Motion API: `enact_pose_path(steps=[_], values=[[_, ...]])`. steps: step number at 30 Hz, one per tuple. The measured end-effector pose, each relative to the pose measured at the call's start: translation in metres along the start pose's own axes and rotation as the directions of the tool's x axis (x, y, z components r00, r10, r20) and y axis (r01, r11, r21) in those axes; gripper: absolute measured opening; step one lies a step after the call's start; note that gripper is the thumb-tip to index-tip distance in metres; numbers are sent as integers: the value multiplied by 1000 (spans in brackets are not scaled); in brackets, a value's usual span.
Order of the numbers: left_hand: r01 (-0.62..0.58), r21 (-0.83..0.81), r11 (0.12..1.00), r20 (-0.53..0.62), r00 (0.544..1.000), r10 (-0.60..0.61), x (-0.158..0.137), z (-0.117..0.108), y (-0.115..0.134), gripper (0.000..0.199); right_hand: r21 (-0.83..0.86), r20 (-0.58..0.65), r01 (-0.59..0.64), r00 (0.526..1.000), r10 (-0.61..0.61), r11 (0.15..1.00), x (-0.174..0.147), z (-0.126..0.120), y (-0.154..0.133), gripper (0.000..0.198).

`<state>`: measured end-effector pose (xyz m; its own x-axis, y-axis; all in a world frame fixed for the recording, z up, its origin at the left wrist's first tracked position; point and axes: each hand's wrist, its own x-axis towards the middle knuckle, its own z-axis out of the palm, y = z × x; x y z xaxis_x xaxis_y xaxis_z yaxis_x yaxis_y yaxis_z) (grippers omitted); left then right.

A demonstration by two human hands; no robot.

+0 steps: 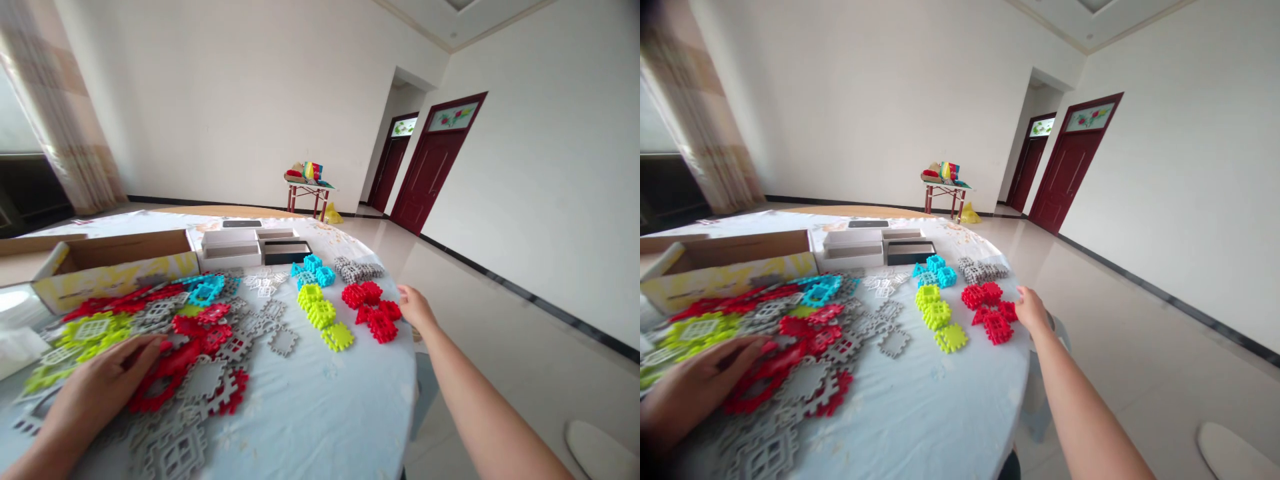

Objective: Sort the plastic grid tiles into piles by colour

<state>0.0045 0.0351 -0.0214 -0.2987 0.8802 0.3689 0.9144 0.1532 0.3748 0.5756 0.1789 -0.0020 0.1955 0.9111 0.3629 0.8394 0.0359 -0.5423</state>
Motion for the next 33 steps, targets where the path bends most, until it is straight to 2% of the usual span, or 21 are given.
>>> enact_pose_path(steps=[2, 4, 5, 7, 10, 12, 15, 17, 19, 21, 27, 29, 33], values=[[15, 1, 1000, 85, 996, -15, -4, -11, 14, 38, 38, -67, 67, 996, -64, 997, -5, -2, -27, 41], [13, 0, 1000, 99, 995, -13, -7, -19, 25, 39, 137, -124, 197, 976, -181, 971, -17, 3, -63, 37], [12, -8, 1000, 101, 995, -11, -8, -22, 28, 39, 200, -134, 283, 956, -260, 938, -26, 7, -84, 34], [13, -26, 1000, 88, 996, -10, -9, -24, 32, 40, 288, -67, 405, 913, -403, 868, -48, 20, -127, 30], [3, -55, 998, 68, 998, 1, -11, -24, 33, 39, 414, 156, 484, 797, -584, 771, -86, 40, -184, 25], [-14, -72, 997, 47, 999, 17, -12, -24, 32, 38, 464, 305, 508, 678, -669, 726, -108, 53, -211, 23], [-36, -91, 995, 15, 999, 38, -13, -23, 31, 36, 463, 453, 543, 534, -714, 701, -135, 67, -234, 18], [-42, -103, 994, 10, 999, 44, -13, -23, 32, 36, 443, 509, 560, 485, -711, 700, -148, 75, -240, 30], [-43, -118, 992, 12, 999, 44, -13, -23, 32, 35, 415, 532, 579, 472, -703, 702, -158, 82, -243, 52], [-44, -134, 990, 11, 999, 45, -13, -23, 31, 35, 390, 531, 598, 475, -702, 700, -164, 86, -244, 64], [-35, -161, 986, 21, 999, 39, -14, -21, 29, 35, 467, 500, 586, 443, -744, 662, -161, 81, -238, 52], [-38, -163, 986, 24, 999, 43, -14, -21, 29, 35, 495, 460, 563, 477, -749, 662, -155, 74, -233, 54], [-46, -164, 985, 24, 998, 51, -14, -21, 30, 36, 487, 326, 578, 575, -751, 654, -142, 60, -223, 61]])
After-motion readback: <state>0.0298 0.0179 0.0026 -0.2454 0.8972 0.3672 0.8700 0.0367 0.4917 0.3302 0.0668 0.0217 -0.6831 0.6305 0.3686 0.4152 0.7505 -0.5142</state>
